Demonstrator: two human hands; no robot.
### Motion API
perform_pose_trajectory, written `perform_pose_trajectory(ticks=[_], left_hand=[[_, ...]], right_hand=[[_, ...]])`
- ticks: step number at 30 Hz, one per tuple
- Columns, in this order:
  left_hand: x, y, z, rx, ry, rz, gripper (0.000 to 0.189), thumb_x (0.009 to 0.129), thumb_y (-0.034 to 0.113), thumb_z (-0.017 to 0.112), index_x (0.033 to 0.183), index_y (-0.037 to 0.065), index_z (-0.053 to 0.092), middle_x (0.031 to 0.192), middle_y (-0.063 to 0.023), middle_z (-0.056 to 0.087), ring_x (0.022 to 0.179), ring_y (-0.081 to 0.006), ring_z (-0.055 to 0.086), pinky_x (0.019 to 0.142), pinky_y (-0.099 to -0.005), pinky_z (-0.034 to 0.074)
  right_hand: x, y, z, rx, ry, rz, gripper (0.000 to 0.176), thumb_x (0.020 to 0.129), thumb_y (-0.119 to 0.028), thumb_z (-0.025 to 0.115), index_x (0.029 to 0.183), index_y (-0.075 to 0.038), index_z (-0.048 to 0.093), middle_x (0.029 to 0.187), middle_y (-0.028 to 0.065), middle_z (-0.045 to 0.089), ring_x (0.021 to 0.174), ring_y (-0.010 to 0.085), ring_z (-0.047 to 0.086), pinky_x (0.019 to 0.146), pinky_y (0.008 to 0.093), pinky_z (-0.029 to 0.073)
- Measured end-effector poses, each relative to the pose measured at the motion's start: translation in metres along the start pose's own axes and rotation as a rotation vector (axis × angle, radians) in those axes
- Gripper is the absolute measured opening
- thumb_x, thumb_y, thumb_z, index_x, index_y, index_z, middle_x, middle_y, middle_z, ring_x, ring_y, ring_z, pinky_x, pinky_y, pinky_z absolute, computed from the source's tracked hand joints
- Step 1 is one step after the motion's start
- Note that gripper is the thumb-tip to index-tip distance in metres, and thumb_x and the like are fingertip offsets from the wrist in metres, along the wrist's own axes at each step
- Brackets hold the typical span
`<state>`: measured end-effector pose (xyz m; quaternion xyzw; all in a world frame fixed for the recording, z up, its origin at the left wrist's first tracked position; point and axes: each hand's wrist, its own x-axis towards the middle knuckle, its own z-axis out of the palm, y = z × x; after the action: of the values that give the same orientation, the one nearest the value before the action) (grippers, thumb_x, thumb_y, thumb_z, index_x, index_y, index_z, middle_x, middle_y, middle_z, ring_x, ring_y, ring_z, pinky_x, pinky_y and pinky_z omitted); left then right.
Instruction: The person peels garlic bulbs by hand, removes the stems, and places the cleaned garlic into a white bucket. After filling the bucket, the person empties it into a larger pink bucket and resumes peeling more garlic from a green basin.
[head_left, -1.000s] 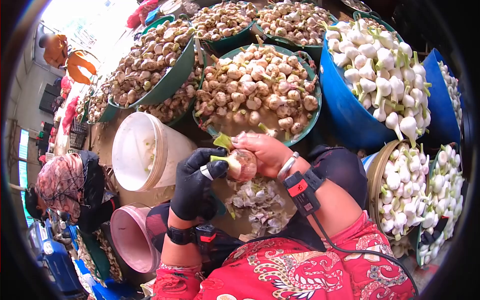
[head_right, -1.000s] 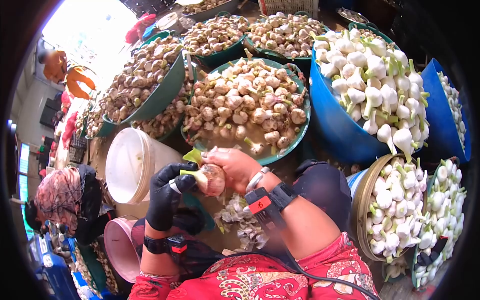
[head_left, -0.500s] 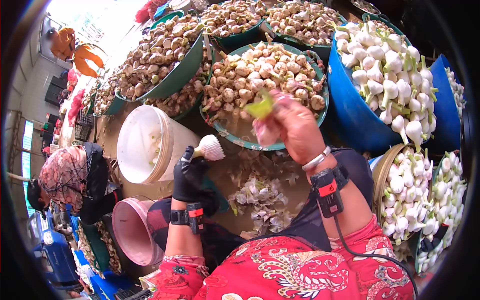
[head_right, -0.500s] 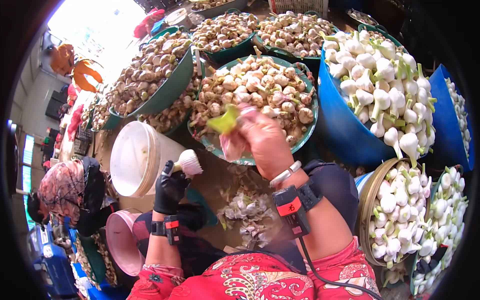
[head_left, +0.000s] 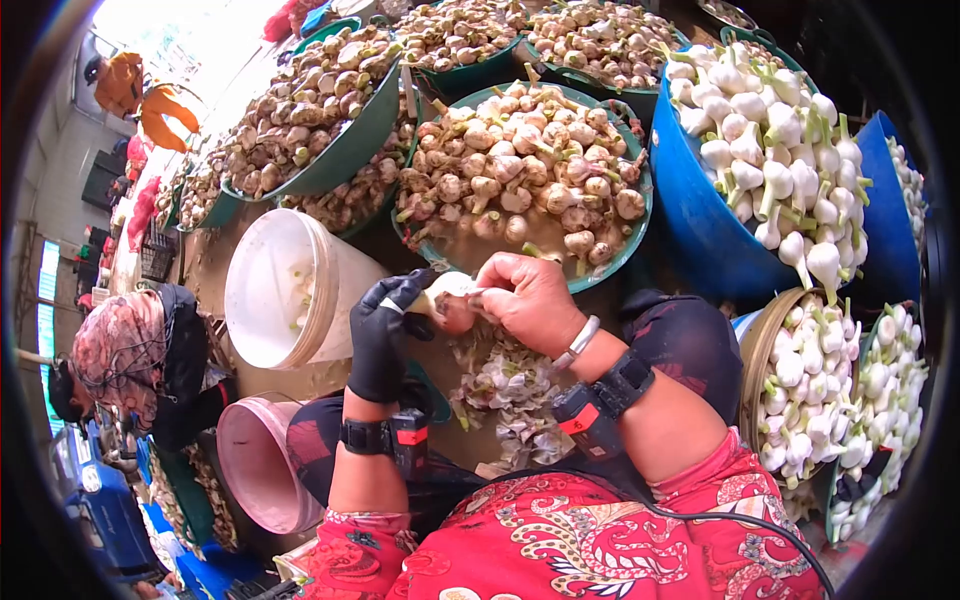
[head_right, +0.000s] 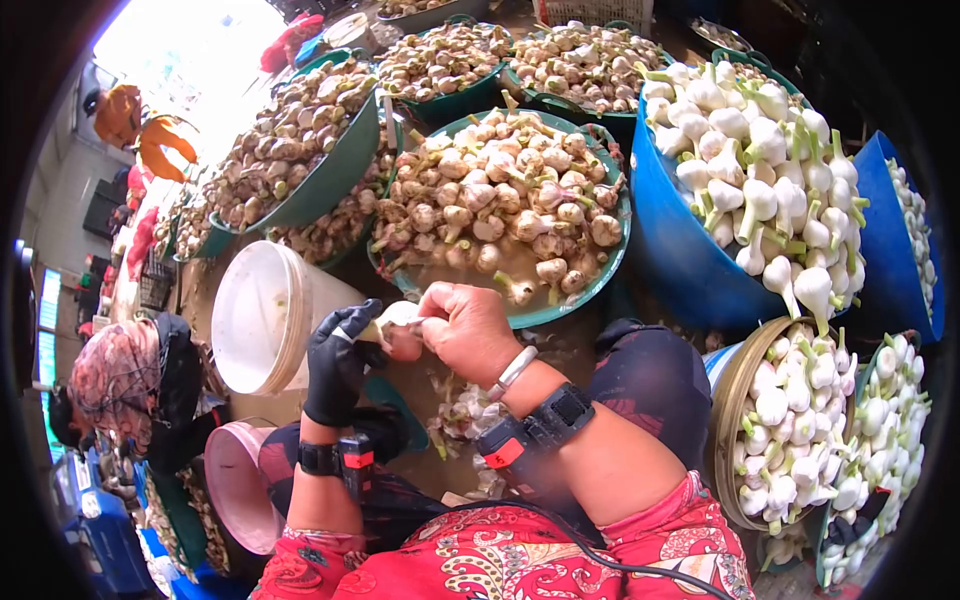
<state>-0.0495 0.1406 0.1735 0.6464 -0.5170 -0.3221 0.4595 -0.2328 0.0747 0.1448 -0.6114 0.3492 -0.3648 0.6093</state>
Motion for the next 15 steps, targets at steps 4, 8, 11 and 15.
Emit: perform_pose_trajectory(ticks=[4,8,11,15], left_hand=[[0.000,-0.041,-0.030,0.360,0.025,0.188,0.025,0.091,0.006,0.044,0.108,-0.001,0.062,0.079,-0.0065,0.061,0.057,-0.0117,0.057,0.048,-0.0266,0.048],[0.002,-0.032,-0.052,0.431,0.119,0.199,0.028,0.081,-0.002,0.053,0.108,-0.001,0.062,0.071,-0.0047,0.058,0.054,-0.0122,0.056,0.048,-0.0266,0.046],[0.013,-0.035,-0.099,0.637,0.174,0.398,0.037,0.079,-0.003,0.057,0.116,-0.002,0.055,0.069,-0.0027,0.054,0.060,-0.0119,0.053,0.054,-0.0266,0.045],[0.032,-0.043,-0.161,-0.376,0.465,-0.025,0.029,0.087,0.006,0.057,0.116,0.002,0.056,0.083,-0.0097,0.064,0.079,-0.0212,0.063,0.070,-0.0327,0.054]], right_hand=[[-0.009,-0.035,-0.021,0.489,-0.100,0.119,0.002,0.083,0.000,0.059,0.083,-0.002,0.059,0.069,0.0009,0.058,0.059,0.0068,0.053,0.054,0.0218,0.043],[0.002,-0.035,-0.050,0.640,0.154,0.101,0.002,0.084,-0.004,0.060,0.082,-0.003,0.061,0.072,0.0036,0.061,0.058,0.0082,0.053,0.053,0.0225,0.045],[-0.004,-0.043,-0.045,0.161,-0.239,0.337,0.012,0.081,-0.008,0.062,0.090,-0.002,0.068,0.078,0.0070,0.066,0.069,0.0109,0.062,0.062,0.0234,0.049],[-0.013,-0.006,-0.030,0.025,-0.297,0.194,0.019,0.084,-0.009,0.062,0.101,-0.004,0.068,0.083,0.0005,0.065,0.071,0.0077,0.058,0.061,0.0231,0.048]])
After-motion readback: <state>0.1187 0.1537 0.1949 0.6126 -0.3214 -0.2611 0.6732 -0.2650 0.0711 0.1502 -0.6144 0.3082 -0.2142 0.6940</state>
